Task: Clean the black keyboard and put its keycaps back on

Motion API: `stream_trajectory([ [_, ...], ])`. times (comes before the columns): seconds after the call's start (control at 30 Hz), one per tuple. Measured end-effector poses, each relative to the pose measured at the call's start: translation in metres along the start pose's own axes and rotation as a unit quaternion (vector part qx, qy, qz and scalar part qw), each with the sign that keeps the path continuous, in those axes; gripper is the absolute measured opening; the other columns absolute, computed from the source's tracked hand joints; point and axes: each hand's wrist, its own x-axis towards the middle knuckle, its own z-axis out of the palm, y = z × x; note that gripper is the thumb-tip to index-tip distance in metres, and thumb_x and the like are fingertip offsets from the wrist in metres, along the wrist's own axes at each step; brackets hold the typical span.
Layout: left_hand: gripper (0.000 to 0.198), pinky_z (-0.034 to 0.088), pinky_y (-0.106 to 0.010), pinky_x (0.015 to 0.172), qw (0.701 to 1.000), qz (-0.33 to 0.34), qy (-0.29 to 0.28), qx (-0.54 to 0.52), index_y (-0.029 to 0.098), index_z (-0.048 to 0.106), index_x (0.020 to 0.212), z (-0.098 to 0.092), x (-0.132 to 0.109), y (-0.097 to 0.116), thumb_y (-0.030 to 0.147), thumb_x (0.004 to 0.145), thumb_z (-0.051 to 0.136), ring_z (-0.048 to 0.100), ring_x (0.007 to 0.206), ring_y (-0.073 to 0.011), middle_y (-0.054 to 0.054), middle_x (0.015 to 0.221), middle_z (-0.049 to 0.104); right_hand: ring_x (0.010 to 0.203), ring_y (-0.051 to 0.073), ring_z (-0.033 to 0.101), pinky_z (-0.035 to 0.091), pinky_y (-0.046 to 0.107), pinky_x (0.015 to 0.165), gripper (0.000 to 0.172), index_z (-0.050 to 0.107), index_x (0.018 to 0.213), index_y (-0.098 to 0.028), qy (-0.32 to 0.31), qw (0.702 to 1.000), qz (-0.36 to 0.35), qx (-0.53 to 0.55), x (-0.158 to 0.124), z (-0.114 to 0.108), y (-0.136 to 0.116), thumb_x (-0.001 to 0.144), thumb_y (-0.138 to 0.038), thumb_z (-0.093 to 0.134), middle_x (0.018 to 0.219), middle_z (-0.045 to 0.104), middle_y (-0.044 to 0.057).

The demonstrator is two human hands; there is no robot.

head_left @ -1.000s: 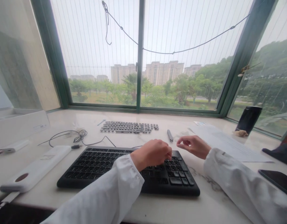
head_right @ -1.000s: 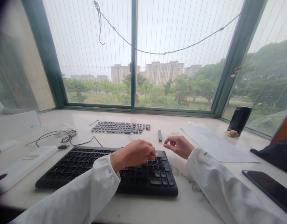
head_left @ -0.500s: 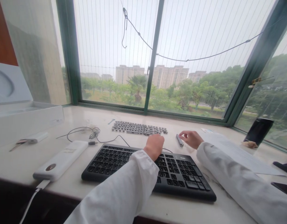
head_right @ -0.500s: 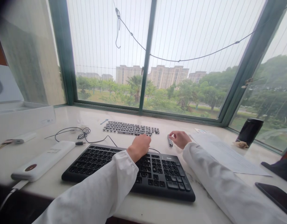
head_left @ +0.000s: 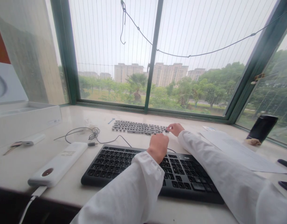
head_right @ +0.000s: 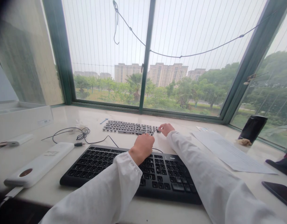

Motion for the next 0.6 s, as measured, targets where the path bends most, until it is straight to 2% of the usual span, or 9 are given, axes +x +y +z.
stream_trajectory([
  [0.4,0.020,0.055,-0.033,0.080,0.999,0.031,0.021,0.023,0.010,0.071,0.094,0.002,-0.003,0.005,0.007,0.079,0.059,0.069,0.095,-0.0263,-0.017,0.094,0.071,0.069,0.014,0.057,0.040,0.024,0.066,0.021,0.079,0.089,-0.023,-0.004,1.000,-0.011,0.007,0.011,0.011,-0.003,0.082,-0.032,0.062,0.074,0.070,0.003],
  [0.6,0.021,0.055,-0.034,0.081,1.000,0.007,0.018,0.014,0.010,0.071,0.095,-0.001,-0.004,0.006,0.005,0.080,0.058,0.068,0.096,-0.0267,-0.017,0.096,0.071,0.068,0.015,0.056,0.041,0.025,0.067,0.025,0.079,0.091,-0.021,0.019,0.999,-0.015,0.027,0.009,0.010,-0.006,0.083,-0.035,0.060,0.072,0.069,0.004],
])
